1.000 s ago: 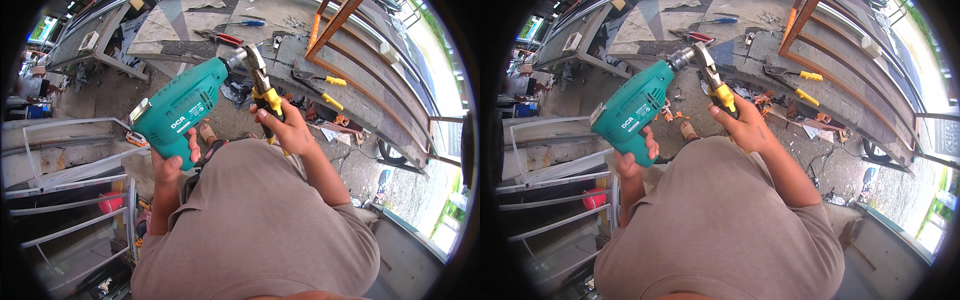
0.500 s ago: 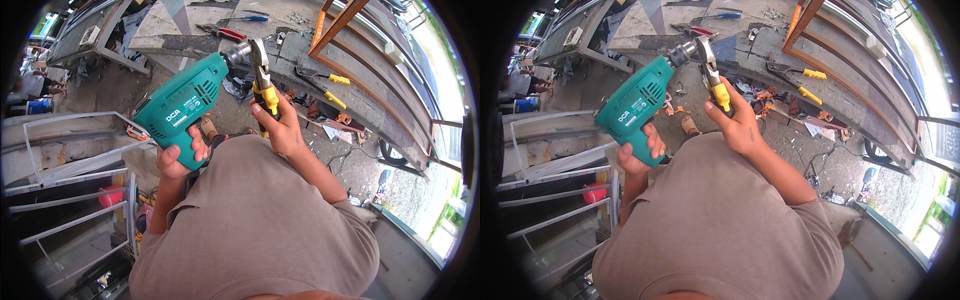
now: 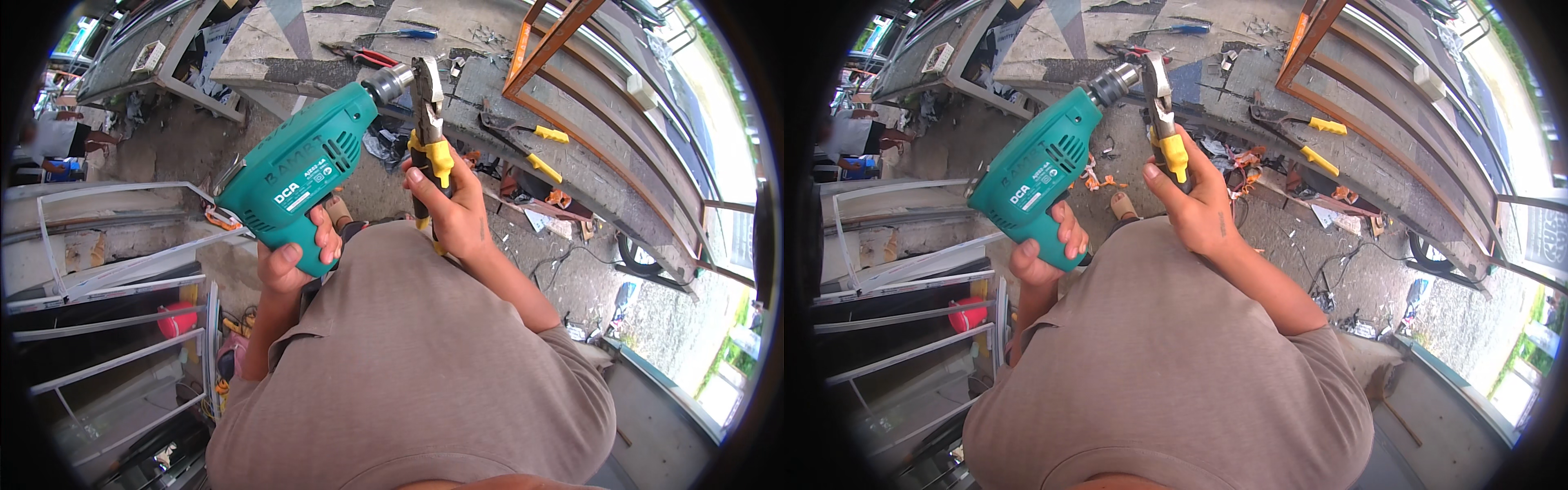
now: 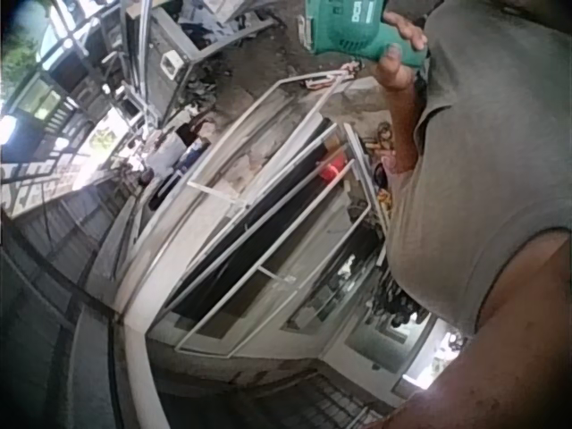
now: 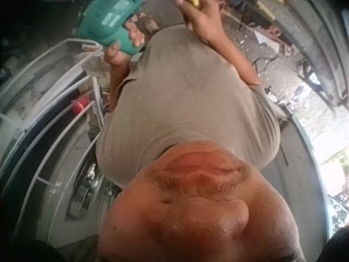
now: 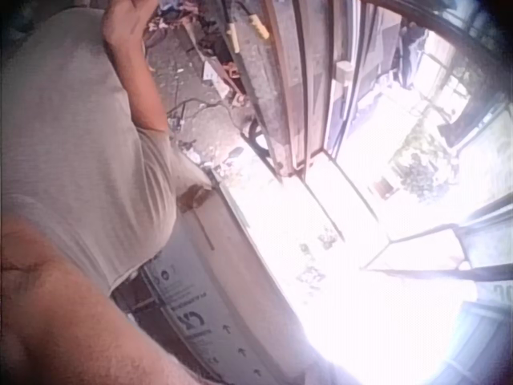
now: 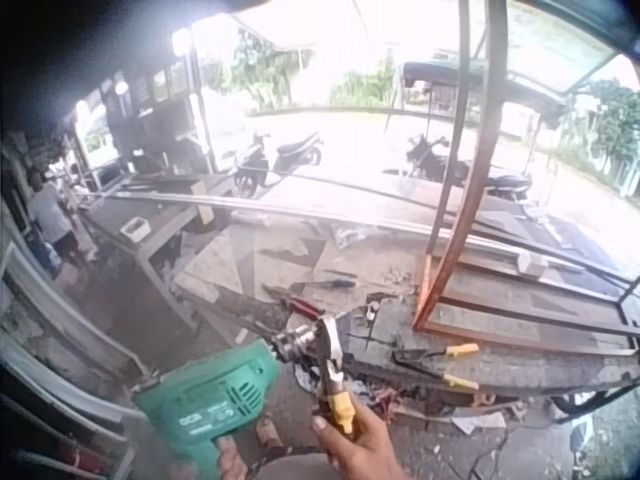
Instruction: The person drills a hole into a metal frame using a power drill and then prepares to install a rivet using a hand-riveting tool.
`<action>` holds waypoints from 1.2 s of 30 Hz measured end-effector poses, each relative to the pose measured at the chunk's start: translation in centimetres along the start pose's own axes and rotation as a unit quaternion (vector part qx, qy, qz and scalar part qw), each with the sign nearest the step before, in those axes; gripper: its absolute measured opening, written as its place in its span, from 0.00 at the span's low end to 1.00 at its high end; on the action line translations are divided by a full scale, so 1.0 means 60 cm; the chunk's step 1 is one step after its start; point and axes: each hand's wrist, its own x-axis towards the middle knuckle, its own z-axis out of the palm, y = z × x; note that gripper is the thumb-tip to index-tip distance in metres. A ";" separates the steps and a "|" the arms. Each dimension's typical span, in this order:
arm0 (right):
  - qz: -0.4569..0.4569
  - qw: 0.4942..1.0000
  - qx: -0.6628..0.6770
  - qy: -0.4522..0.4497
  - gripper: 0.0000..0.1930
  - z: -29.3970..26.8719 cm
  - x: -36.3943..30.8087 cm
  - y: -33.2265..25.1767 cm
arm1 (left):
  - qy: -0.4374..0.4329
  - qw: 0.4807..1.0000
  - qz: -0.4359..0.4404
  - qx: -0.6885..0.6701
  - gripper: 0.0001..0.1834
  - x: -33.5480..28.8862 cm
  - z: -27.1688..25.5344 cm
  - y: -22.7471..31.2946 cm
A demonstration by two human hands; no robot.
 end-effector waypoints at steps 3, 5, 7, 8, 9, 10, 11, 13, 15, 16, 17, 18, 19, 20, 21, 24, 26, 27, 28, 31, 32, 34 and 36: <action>-0.006 1.000 -0.001 -0.004 0.33 0.000 0.005 0.004 | 0.001 1.000 0.006 0.015 0.29 0.002 0.003 0.002; -0.005 1.000 0.003 0.001 0.33 0.001 0.006 0.006 | 0.007 1.000 0.008 0.024 0.29 0.002 0.008 0.003; -0.009 1.000 0.007 0.005 0.33 0.000 0.007 0.001 | 0.010 1.000 0.010 0.026 0.28 0.000 0.010 0.001; -0.011 1.000 0.009 0.007 0.33 -0.001 0.008 -0.001 | 0.011 1.000 0.011 0.027 0.28 0.001 0.010 0.000; -0.013 1.000 0.011 0.009 0.33 -0.003 0.009 0.001 | 0.011 1.000 0.011 0.024 0.29 0.001 0.011 -0.001; -0.015 1.000 0.012 0.012 0.33 -0.005 0.010 0.005 | 0.012 1.000 0.011 0.020 0.29 0.002 0.011 0.000; -0.016 1.000 0.014 0.015 0.33 -0.008 0.011 0.006 | 0.012 1.000 0.011 0.017 0.30 0.002 0.011 0.000; -0.021 0.999 -0.029 -0.007 0.34 -0.021 0.019 0.001 | 0.018 0.999 0.023 0.024 0.32 -0.001 0.007 0.004; -0.019 0.997 -0.065 -0.021 0.34 -0.032 0.021 -0.003 | 0.015 0.999 0.026 0.041 0.33 -0.003 0.000 0.014; -0.016 0.996 -0.079 -0.025 0.34 -0.036 0.020 -0.003 | 0.008 0.998 0.023 0.054 0.34 -0.001 -0.003 0.020; -0.012 0.995 -0.093 -0.027 0.34 -0.039 0.019 -0.003 | 0.002 0.998 0.019 0.067 0.35 0.000 -0.005 0.024; -0.021 0.994 -0.102 -0.038 0.34 -0.042 0.020 -0.005 | 0.001 0.997 0.022 0.069 0.35 0.001 -0.007 0.026; -0.031 0.992 -0.112 -0.048 0.34 -0.045 0.019 -0.009 | 0.000 0.997 0.025 0.071 0.35 0.000 -0.007 0.026; -0.040 0.990 -0.121 -0.058 0.34 -0.048 0.020 -0.011 | -0.001 0.997 0.027 0.073 0.35 -0.001 -0.008 0.027; -0.043 0.990 -0.121 -0.059 0.34 -0.054 0.020 -0.010 | -0.001 0.997 0.028 0.069 0.36 -0.002 -0.010 0.028; -0.050 0.989 -0.124 -0.063 0.34 -0.069 0.028 -0.005 | -0.003 0.998 0.024 0.062 0.37 -0.006 -0.019 0.034; -0.047 0.988 -0.131 -0.070 0.35 -0.075 0.032 -0.010 | -0.006 0.998 0.017 0.063 0.38 -0.008 -0.022 0.039; -0.046 0.985 -0.148 -0.077 0.35 -0.075 0.031 -0.019 | -0.005 0.998 0.014 0.062 0.38 -0.007 -0.021 0.040; -0.043 0.985 -0.150 -0.078 0.35 -0.077 0.029 -0.019 | -0.004 0.998 0.012 0.061 0.38 -0.006 -0.020 0.040; -0.039 0.984 -0.152 -0.083 0.35 -0.079 0.027 -0.019 | -0.002 0.998 0.012 0.061 0.38 -0.005 -0.020 0.039; -0.041 0.984 -0.151 -0.085 0.35 -0.077 0.027 -0.020 | -0.002 0.998 0.013 0.062 0.38 -0.005 -0.020 0.038; -0.043 0.984 -0.151 -0.088 0.35 -0.076 0.027 -0.023 | 0.000 0.998 0.012 0.065 0.38 -0.005 -0.021 0.038; -0.043 0.983 -0.153 -0.090 0.35 -0.073 0.027 -0.023 | 0.001 0.998 0.011 0.069 0.38 -0.006 -0.022 0.038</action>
